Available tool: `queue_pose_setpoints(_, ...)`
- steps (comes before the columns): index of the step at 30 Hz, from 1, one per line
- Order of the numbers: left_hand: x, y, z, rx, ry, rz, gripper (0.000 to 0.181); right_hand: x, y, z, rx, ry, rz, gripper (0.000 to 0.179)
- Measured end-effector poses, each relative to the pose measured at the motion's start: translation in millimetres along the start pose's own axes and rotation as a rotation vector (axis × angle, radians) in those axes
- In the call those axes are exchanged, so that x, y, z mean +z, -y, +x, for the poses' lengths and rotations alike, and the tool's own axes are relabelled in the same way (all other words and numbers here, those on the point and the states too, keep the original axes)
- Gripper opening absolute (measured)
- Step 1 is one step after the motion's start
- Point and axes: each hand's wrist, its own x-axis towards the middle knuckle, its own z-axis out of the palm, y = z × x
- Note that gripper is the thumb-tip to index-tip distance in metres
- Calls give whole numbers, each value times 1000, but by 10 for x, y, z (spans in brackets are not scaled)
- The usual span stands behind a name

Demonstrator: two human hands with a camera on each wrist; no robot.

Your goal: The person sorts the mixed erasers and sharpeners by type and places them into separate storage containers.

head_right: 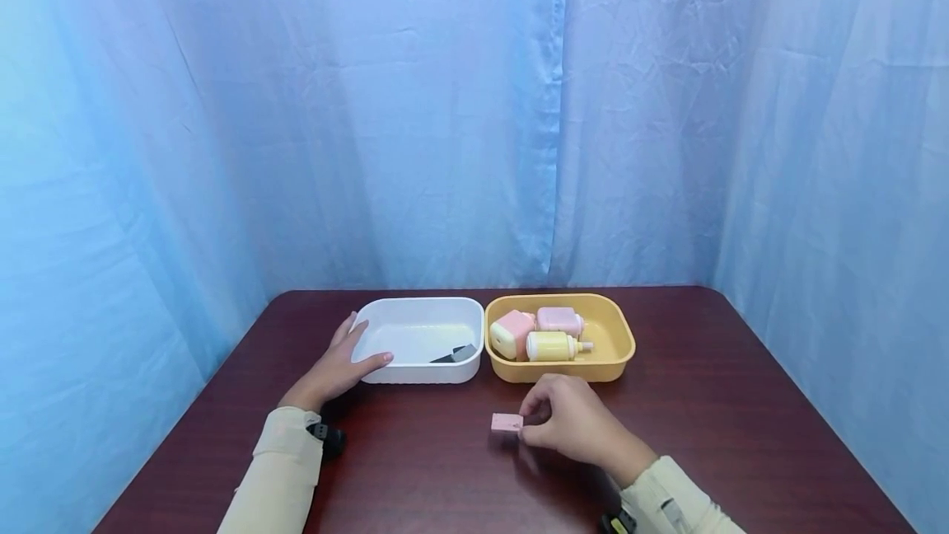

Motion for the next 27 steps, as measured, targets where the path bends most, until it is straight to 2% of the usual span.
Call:
queue_pose_setpoints(10,-7,-2,9,-8,-4,6,113,-48,27,198,24,-3,-8,17)
queue_pose_setpoints(17,2,0,8,-1,-6,-11,113,-56,50,325,4,-30,-65,16)
queue_pose_setpoints(27,4,8,15,-2,-6,-10,113,-71,111,519,27,-71,-93,15)
